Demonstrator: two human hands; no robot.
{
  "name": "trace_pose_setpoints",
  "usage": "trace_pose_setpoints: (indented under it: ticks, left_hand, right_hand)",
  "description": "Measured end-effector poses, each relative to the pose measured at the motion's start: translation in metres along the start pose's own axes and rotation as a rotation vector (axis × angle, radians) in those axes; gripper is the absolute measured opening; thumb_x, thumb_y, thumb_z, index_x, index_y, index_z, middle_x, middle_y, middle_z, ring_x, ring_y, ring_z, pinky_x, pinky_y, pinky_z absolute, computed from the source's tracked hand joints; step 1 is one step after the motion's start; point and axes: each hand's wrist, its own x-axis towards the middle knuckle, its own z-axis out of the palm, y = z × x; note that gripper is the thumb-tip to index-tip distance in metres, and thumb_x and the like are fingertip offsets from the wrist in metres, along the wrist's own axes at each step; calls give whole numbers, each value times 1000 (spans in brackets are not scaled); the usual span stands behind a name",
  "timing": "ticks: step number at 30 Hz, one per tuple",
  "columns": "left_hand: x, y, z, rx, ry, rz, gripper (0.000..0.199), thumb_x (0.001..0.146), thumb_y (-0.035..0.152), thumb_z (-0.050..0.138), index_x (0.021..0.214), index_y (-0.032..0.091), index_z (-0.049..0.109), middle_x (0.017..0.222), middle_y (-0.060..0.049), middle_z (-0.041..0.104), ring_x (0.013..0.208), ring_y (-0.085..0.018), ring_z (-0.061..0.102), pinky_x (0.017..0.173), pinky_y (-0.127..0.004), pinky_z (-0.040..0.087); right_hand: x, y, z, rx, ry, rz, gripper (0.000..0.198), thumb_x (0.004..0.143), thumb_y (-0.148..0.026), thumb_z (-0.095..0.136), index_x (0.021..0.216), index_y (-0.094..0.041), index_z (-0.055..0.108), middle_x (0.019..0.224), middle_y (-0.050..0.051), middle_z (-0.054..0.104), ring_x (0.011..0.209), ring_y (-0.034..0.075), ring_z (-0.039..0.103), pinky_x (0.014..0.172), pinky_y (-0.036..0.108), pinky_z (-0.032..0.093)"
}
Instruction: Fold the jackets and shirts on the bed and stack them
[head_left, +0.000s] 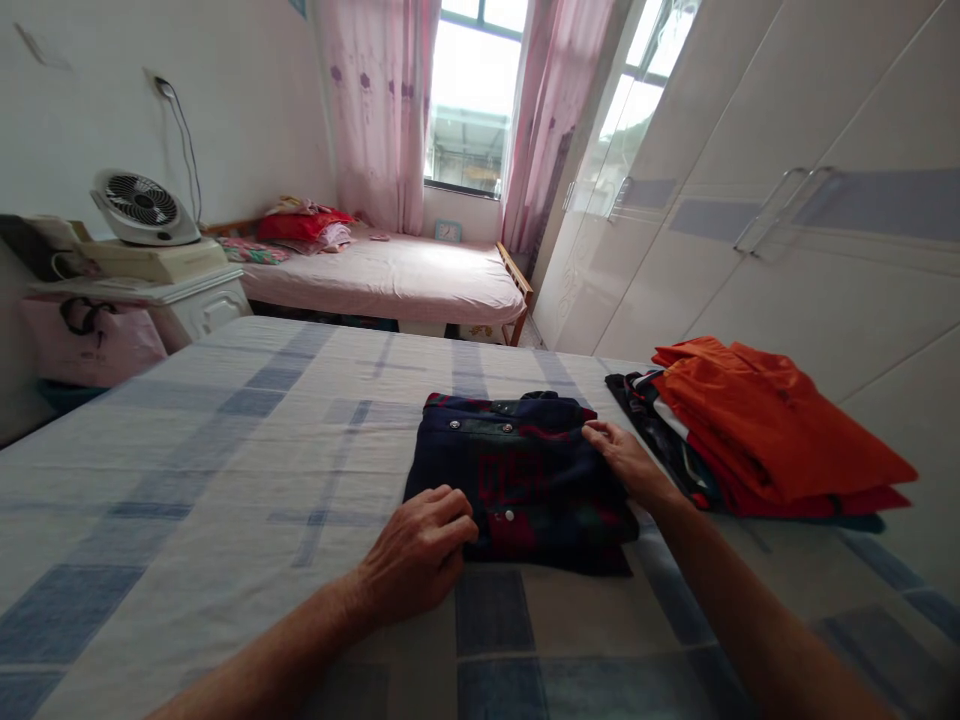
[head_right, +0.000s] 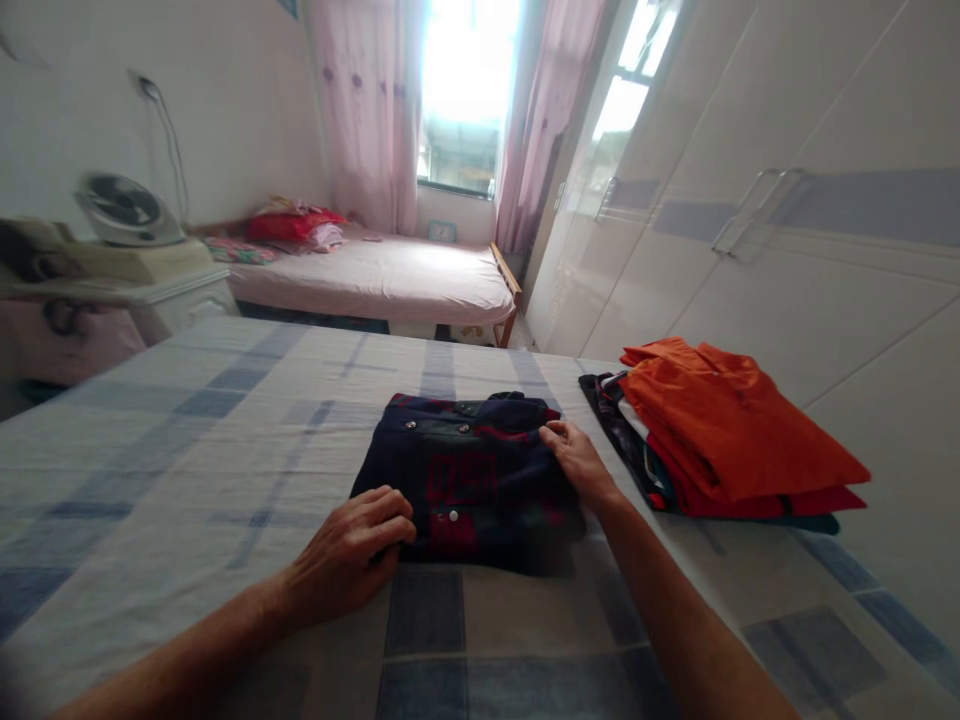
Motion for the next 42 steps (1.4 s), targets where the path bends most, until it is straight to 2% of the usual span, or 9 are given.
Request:
trace_pose_setpoints:
  ticks: [5, 10, 15, 18, 25, 30, 35, 39, 42]
  left_hand:
    - [1, -5, 3, -25, -50, -41, 25, 64, 0, 45, 77, 18, 55, 81, -3, 55, 76, -15, 47, 68, -28, 38]
    - [6, 2, -2, 5, -154, -74, 20, 62, 3, 47, 71, 19, 53, 75, -1, 54, 72, -15, 48, 66, -28, 38]
    - [3, -3, -5, 11, 117, -311, 13, 83, 16, 44, 83, 20, 57, 90, -4, 57, 84, -16, 53, 76, -30, 43]
    - [1, -15, -6, 97, 256, -538, 20, 83, 22, 47, 101, 18, 54, 105, -9, 55, 99, -22, 53, 87, -38, 43]
    - [2, -27, -7, -241, 148, -961, 69, 73, 34, 58, 133, 8, 35, 100, -12, 62, 94, -26, 60, 85, -38, 45]
    - [9, -27, -15, -725, 111, -855, 53, 66, 15, 53, 118, 13, 53, 86, -3, 64, 74, -17, 58, 64, -25, 45]
    - [28, -15, -34, -915, 31, -718, 59, 62, 10, 46, 121, 14, 56, 82, 0, 63, 65, -11, 53, 55, -20, 40]
    - [47, 2, -64, -659, 1, -514, 60, 61, 9, 47, 119, 17, 59, 99, -3, 64, 85, -16, 58, 68, -23, 46]
    - [62, 15, -97, -474, -17, -470, 62, 64, 14, 49, 126, 19, 51, 99, -3, 65, 75, -15, 60, 60, -24, 48]
  right_hand:
    - [-27, 13, -6, -342, -91, -116, 66, 77, -32, 55, 136, -17, 32, 83, 3, 64, 73, 18, 62, 65, 29, 47]
    - [-14, 22, -19, -876, 190, -240, 48, 78, -18, 44, 126, -15, 48, 91, 7, 64, 75, 18, 60, 68, 30, 43]
    - [17, -3, 0, -836, 255, -547, 35, 84, -24, 43, 115, -17, 57, 110, 10, 62, 100, 22, 58, 88, 33, 43]
    - [36, -30, 30, -855, 162, -628, 34, 86, -27, 43, 113, -16, 60, 115, 12, 61, 110, 26, 53, 96, 39, 38]
    - [75, -79, 116, -759, -377, -808, 56, 73, -7, 46, 128, -14, 50, 129, 11, 55, 120, 21, 48, 102, 36, 35]
    - [51, -103, 147, -948, -611, -1059, 77, 62, 4, 43, 130, -32, 49, 144, 4, 37, 137, 26, 23, 104, 49, 26]
    - [26, -122, 117, -1142, -596, -1187, 49, 63, -1, 54, 104, -25, 65, 142, 6, 40, 137, 33, 20, 104, 52, 21]
    - [18, -138, 61, -1101, -419, -1251, 29, 68, -13, 59, 96, -22, 64, 129, 7, 53, 134, 31, 26, 105, 49, 19]
    - [-4, -154, 18, -1027, -278, -1236, 29, 68, -16, 59, 96, -19, 61, 108, 8, 63, 116, 27, 46, 97, 42, 29]
